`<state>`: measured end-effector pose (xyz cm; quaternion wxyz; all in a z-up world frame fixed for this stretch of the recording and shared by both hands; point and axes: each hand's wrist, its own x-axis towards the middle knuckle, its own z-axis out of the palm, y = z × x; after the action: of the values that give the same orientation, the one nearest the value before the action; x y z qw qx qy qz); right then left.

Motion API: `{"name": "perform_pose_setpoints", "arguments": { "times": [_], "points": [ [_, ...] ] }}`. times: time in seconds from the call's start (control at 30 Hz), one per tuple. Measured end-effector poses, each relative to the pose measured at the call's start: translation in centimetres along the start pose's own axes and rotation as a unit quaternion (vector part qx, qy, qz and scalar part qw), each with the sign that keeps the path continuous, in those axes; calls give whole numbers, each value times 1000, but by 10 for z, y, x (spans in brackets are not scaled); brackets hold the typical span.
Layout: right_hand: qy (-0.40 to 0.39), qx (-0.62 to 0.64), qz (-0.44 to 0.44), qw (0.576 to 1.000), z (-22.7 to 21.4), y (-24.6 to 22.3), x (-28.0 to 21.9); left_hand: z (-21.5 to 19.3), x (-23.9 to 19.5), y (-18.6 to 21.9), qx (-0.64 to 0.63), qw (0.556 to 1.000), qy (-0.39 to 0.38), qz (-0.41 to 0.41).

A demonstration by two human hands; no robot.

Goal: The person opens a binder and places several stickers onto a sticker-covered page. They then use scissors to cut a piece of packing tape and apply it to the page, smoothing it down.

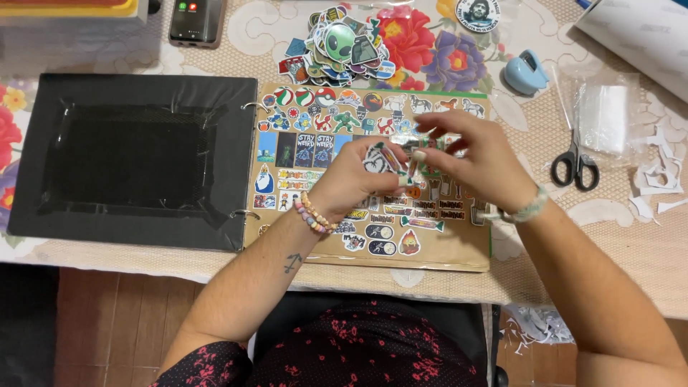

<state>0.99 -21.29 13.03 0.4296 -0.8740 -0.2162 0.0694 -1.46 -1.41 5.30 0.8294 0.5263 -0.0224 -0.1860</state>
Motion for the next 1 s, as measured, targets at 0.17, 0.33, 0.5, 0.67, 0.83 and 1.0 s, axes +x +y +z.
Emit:
{"name": "perform_pose_setpoints", "arguments": {
  "times": [0.17,0.33,0.5,0.67,0.83,1.0],
  "points": [
    [-13,55,61,997,9,13,-2,1,2,-7,-15,1000,-8,-26],
    [7,105,105,989,-1,21,-20,-4,3,-13,-40,998,12,-40],
    [71,112,171,976,-13,21,-65,2,0,10,-43,989,59,-125],
    [89,67,190,975,-3,43,-123,4,-1,15,-23,989,56,-133],
    [96,35,197,975,8,62,-150,8,-2,23,-26,985,75,-155],
    [91,-13,169,981,12,60,-145,5,0,21,-49,985,74,-145]
  ]
}}
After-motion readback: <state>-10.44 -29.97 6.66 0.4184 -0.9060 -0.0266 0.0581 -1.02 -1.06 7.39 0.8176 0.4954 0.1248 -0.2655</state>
